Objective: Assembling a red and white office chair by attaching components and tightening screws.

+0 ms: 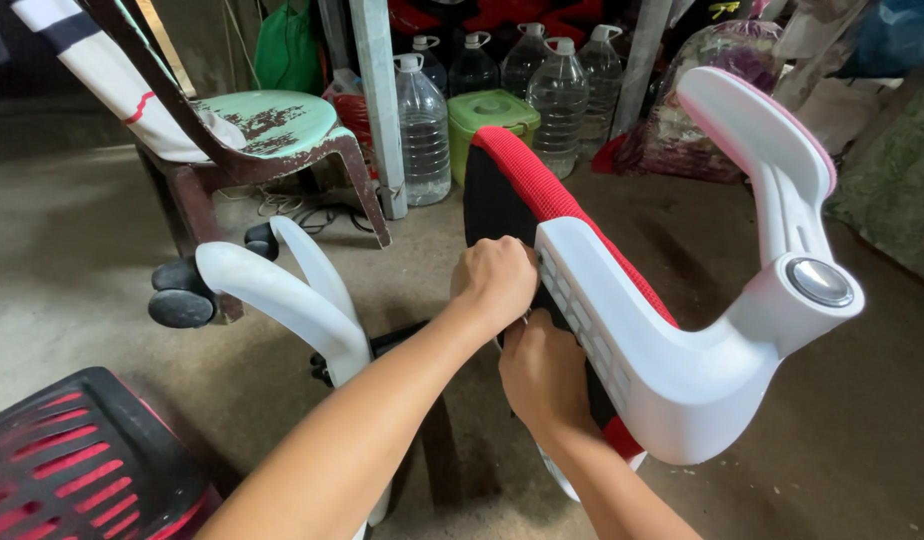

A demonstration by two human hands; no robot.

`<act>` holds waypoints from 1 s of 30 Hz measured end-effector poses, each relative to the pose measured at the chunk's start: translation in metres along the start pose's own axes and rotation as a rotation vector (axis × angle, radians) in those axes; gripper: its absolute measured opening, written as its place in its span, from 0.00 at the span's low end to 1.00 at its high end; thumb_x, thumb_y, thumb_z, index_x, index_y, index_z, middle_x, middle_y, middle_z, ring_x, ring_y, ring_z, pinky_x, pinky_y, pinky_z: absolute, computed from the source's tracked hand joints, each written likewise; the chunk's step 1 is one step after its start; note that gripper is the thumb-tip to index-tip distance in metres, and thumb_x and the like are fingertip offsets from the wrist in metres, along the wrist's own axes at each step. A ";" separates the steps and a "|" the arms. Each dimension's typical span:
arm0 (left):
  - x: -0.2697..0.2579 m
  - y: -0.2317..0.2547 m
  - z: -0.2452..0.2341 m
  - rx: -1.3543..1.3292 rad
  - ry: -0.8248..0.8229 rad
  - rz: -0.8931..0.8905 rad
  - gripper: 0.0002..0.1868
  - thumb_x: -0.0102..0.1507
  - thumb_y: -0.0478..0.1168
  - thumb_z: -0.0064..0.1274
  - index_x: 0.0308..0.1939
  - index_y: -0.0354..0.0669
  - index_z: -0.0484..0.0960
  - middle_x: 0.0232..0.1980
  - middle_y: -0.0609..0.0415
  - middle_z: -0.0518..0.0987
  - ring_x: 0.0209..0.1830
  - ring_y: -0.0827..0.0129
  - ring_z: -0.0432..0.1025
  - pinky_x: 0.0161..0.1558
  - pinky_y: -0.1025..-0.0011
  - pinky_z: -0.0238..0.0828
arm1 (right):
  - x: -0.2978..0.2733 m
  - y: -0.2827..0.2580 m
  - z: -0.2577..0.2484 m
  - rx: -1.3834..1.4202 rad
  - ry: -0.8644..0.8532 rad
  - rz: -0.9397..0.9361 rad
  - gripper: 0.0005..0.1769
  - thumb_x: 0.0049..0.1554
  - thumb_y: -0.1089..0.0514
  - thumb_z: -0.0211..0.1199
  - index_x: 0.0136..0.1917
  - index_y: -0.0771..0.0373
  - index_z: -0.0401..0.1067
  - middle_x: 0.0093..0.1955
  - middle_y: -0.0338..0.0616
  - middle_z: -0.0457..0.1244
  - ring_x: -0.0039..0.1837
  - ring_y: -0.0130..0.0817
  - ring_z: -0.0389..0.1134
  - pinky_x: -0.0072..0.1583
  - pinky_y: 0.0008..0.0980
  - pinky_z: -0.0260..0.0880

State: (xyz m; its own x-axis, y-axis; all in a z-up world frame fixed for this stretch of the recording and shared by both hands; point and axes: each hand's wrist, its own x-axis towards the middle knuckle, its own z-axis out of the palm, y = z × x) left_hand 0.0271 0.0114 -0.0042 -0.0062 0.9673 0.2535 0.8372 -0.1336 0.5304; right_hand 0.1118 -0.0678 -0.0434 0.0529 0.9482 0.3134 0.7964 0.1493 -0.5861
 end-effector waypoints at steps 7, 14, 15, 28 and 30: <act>-0.006 0.005 0.001 0.075 0.013 0.023 0.24 0.71 0.43 0.36 0.31 0.36 0.86 0.32 0.38 0.84 0.35 0.48 0.82 0.39 0.58 0.80 | 0.003 0.034 0.048 0.138 0.185 -0.142 0.10 0.60 0.59 0.58 0.44 0.71 0.69 0.33 0.65 0.67 0.37 0.63 0.71 0.39 0.55 0.72; -0.002 -0.002 0.010 0.131 0.041 0.059 0.25 0.71 0.42 0.35 0.29 0.36 0.86 0.33 0.39 0.84 0.35 0.50 0.82 0.38 0.58 0.81 | 0.013 0.048 0.074 0.232 0.311 -0.300 0.11 0.56 0.62 0.59 0.50 0.73 0.68 0.36 0.66 0.67 0.40 0.65 0.70 0.41 0.57 0.70; -0.004 -0.001 0.008 0.130 0.039 0.060 0.25 0.71 0.42 0.35 0.29 0.36 0.86 0.33 0.39 0.84 0.35 0.50 0.82 0.38 0.58 0.81 | 0.012 0.049 0.075 0.230 0.311 -0.298 0.11 0.56 0.62 0.59 0.50 0.73 0.68 0.36 0.66 0.67 0.40 0.65 0.70 0.41 0.57 0.70; 0.033 -0.030 0.019 -0.170 -0.158 -0.066 0.22 0.67 0.50 0.45 0.41 0.35 0.87 0.42 0.35 0.83 0.45 0.47 0.79 0.49 0.57 0.74 | 0.028 0.009 0.001 0.125 -0.334 0.222 0.17 0.67 0.50 0.50 0.52 0.68 0.68 0.40 0.61 0.68 0.42 0.53 0.72 0.45 0.48 0.69; 0.027 -0.031 0.012 -0.199 -0.187 -0.066 0.24 0.66 0.53 0.49 0.40 0.34 0.89 0.42 0.37 0.83 0.45 0.48 0.79 0.49 0.59 0.74 | 0.033 0.000 -0.023 0.165 -0.512 0.331 0.17 0.67 0.50 0.50 0.54 0.68 0.67 0.43 0.58 0.68 0.43 0.47 0.71 0.45 0.45 0.70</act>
State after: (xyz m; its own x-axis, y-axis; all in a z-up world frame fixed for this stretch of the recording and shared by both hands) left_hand 0.0079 0.0445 -0.0234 0.0600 0.9958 0.0691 0.7144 -0.0912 0.6938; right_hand 0.1275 -0.0429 -0.0154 -0.0470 0.9595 -0.2779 0.6818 -0.1725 -0.7109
